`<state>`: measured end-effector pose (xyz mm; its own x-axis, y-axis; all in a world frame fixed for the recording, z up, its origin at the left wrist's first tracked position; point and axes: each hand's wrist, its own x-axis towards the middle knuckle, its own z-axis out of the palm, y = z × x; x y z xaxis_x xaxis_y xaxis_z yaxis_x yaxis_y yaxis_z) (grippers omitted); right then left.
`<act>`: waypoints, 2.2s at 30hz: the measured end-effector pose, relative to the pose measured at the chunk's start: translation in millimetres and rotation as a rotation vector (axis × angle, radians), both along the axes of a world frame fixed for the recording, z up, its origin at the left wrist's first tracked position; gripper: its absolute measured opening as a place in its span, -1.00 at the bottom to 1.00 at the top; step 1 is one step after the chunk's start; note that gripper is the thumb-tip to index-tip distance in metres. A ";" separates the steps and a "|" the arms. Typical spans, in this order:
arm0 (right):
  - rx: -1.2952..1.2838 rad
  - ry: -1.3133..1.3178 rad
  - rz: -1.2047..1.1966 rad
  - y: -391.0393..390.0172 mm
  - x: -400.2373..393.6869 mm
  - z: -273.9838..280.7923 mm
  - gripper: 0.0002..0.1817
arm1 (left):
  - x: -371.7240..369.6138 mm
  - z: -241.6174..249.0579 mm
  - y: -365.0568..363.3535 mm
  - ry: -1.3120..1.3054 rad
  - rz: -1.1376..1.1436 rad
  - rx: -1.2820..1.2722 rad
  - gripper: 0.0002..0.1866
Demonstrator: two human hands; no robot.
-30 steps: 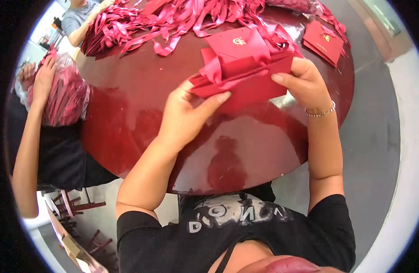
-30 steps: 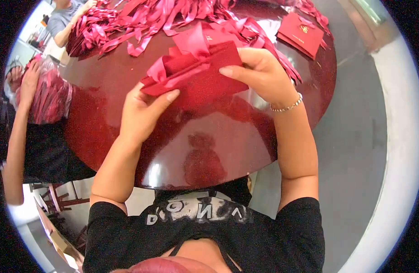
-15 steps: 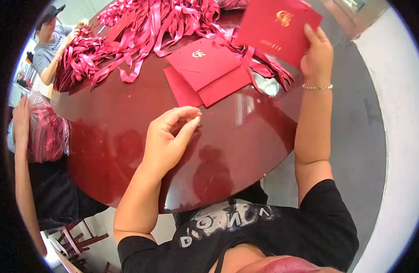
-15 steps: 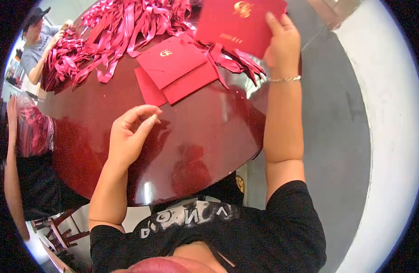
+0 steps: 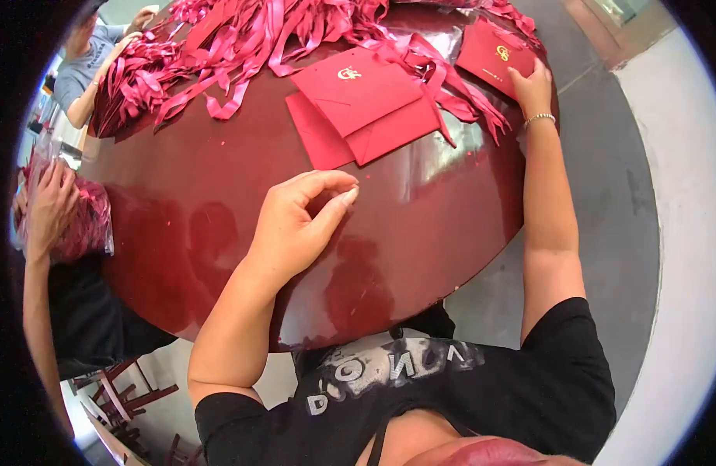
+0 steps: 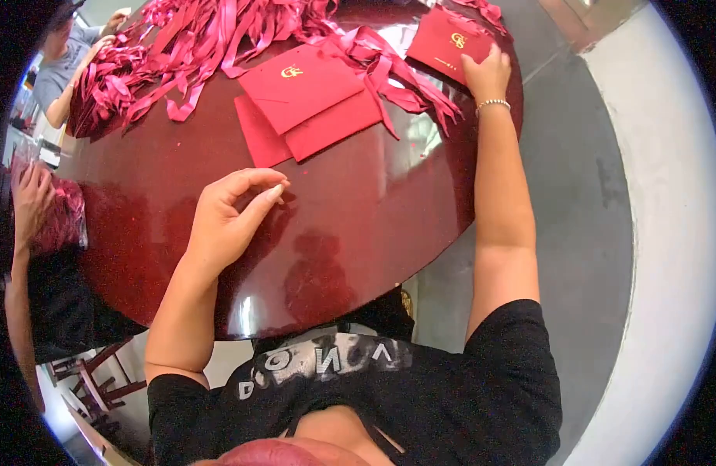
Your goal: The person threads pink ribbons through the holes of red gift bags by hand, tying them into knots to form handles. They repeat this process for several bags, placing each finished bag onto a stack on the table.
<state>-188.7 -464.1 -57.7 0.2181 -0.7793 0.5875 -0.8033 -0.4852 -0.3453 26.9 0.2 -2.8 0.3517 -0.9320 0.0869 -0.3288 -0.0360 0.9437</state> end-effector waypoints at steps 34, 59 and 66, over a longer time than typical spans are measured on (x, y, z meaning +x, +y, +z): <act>-0.236 0.032 1.271 304.6 83.4 45.4 -0.67 | 60.3 -18.2 -7.0 0.561 0.326 -0.066 -0.03; 0.262 0.038 1.129 296.3 80.2 30.5 -0.58 | 9.9 -4.5 -1.7 -0.766 0.193 -0.153 -0.44; 0.308 0.081 1.245 290.7 79.0 19.9 -0.65 | 10.8 -1.8 -3.6 -0.763 0.005 -0.100 -0.56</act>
<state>-109.7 -173.3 -37.8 0.9198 -0.1264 0.3714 0.1074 -0.8294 -0.5483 37.7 -3.4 -4.6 0.1651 -0.9055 0.3910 -0.8901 0.0339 0.4544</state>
